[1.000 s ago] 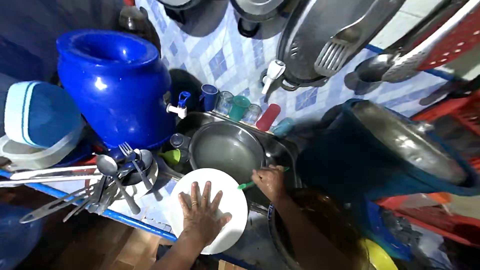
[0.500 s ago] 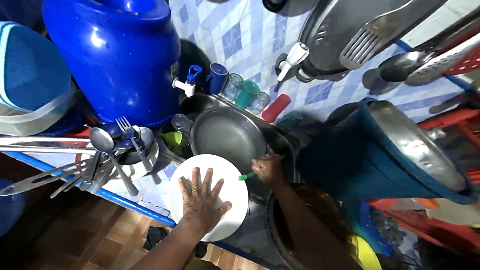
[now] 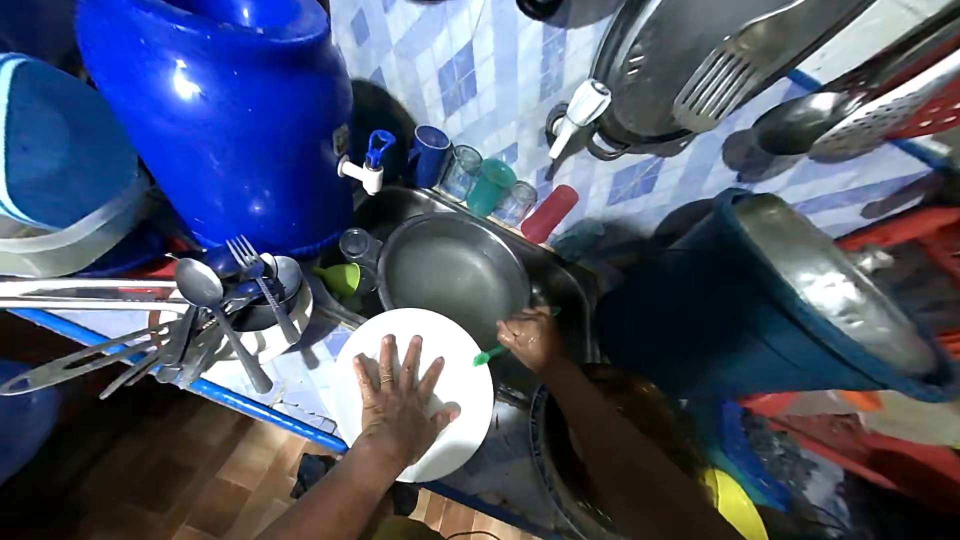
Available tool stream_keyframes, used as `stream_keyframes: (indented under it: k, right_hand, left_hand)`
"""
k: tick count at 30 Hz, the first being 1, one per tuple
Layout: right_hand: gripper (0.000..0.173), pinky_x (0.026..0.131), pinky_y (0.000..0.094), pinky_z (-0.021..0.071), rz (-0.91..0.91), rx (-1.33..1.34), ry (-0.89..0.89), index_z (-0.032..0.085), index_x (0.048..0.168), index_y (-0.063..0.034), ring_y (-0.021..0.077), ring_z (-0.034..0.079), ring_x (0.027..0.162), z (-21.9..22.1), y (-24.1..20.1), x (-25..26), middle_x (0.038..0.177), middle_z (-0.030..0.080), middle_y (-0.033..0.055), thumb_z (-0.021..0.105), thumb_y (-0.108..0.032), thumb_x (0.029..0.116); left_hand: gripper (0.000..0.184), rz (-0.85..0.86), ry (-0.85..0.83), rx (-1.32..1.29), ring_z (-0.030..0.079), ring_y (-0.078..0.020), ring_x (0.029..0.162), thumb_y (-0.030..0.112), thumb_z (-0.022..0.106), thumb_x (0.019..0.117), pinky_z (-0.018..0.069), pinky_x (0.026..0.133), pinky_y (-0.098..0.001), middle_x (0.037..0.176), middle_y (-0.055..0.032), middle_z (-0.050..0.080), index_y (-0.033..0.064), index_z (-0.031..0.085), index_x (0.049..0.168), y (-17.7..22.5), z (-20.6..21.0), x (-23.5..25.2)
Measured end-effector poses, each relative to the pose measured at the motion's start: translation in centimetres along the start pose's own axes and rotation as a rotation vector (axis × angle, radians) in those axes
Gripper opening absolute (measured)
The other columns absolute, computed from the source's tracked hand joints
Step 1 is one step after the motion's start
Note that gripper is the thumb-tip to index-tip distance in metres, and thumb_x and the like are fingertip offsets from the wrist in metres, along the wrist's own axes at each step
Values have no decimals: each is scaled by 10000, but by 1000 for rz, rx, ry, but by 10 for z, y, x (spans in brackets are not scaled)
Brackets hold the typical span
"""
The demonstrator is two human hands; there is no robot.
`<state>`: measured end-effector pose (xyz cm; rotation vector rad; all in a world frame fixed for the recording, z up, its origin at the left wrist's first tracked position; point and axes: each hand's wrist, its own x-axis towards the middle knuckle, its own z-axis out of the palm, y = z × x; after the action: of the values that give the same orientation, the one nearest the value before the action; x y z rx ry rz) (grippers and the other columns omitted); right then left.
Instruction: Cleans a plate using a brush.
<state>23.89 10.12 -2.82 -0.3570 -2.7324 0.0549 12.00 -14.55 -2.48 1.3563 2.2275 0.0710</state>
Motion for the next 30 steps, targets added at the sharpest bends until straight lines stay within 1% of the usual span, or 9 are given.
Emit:
stream_keyframes:
  k: [3,5,10,14,18,21,25,28,30]
  right_hand:
    - [395,794,598,513,-57,-16,-39,624,598,25,383,693,695,-2,-10,3,632,651,179,595,-157,948]
    - [418,822,621,508,-11,-24,-36,621,609,35,400,693,707,-2,2,4,640,652,194,577,-167,973]
    - [441,715,544,495,-107,-35,19,563,547,-14,334,648,604,3,-2,1,565,596,142,559,-191,951]
    - [442,803,603,500,17,-4,-55,591,596,41,390,680,685,-1,7,3,622,634,196,559,-170,983]
    - [437,753,581,513,-54,-60,-23,588,576,15,372,682,650,-2,7,3,600,630,178,551,-180,966]
    - [429,795,604,504,-9,-69,-37,615,611,38,395,693,692,-4,10,3,635,653,199,548,-169,981]
    - [414,710,544,506,-111,-84,8,605,576,-2,343,663,613,-2,-2,2,577,617,152,574,-169,953]
    - [392,781,615,517,-47,-102,-14,645,639,42,404,696,677,-3,6,3,641,661,207,572,-149,973]
    - [404,764,596,508,-39,-118,6,624,619,23,383,688,662,-3,6,3,622,648,188,557,-165,971]
  left_hand:
    - [817,-16,-37,10,-233,-453,1522,795,245,959,-118,1077,-819,1716,-57,-151,385,96,1650,1,-7,0]
    - [815,-13,-44,11,-236,-455,1521,789,241,963,-116,1076,-820,1714,-56,-162,380,90,1652,2,-5,0]
    - [817,-13,-18,3,-231,-453,1523,793,256,959,-117,1081,-814,1715,-57,-157,385,104,1650,1,-3,1]
    - [816,-7,-17,-9,-224,-447,1527,790,267,960,-110,1086,-810,1719,-51,-138,381,114,1650,1,-2,-1]
    - [810,-9,-8,-11,-213,-452,1529,789,271,960,-110,1084,-811,1721,-57,-124,389,122,1648,0,-6,1]
    - [815,-9,1,-5,-216,-447,1529,804,246,952,-114,1084,-809,1720,-53,-131,396,126,1647,0,0,0]
    - [815,-16,-13,7,-219,-452,1527,799,244,956,-110,1085,-811,1718,-55,-142,392,109,1649,0,-5,1]
    - [811,0,11,-20,-208,-454,1531,796,264,955,-106,1085,-818,1723,-61,-116,390,141,1646,-1,1,0]
    - [816,-4,2,-13,-218,-450,1529,801,262,952,-106,1084,-818,1722,-54,-128,395,127,1647,-1,0,1]
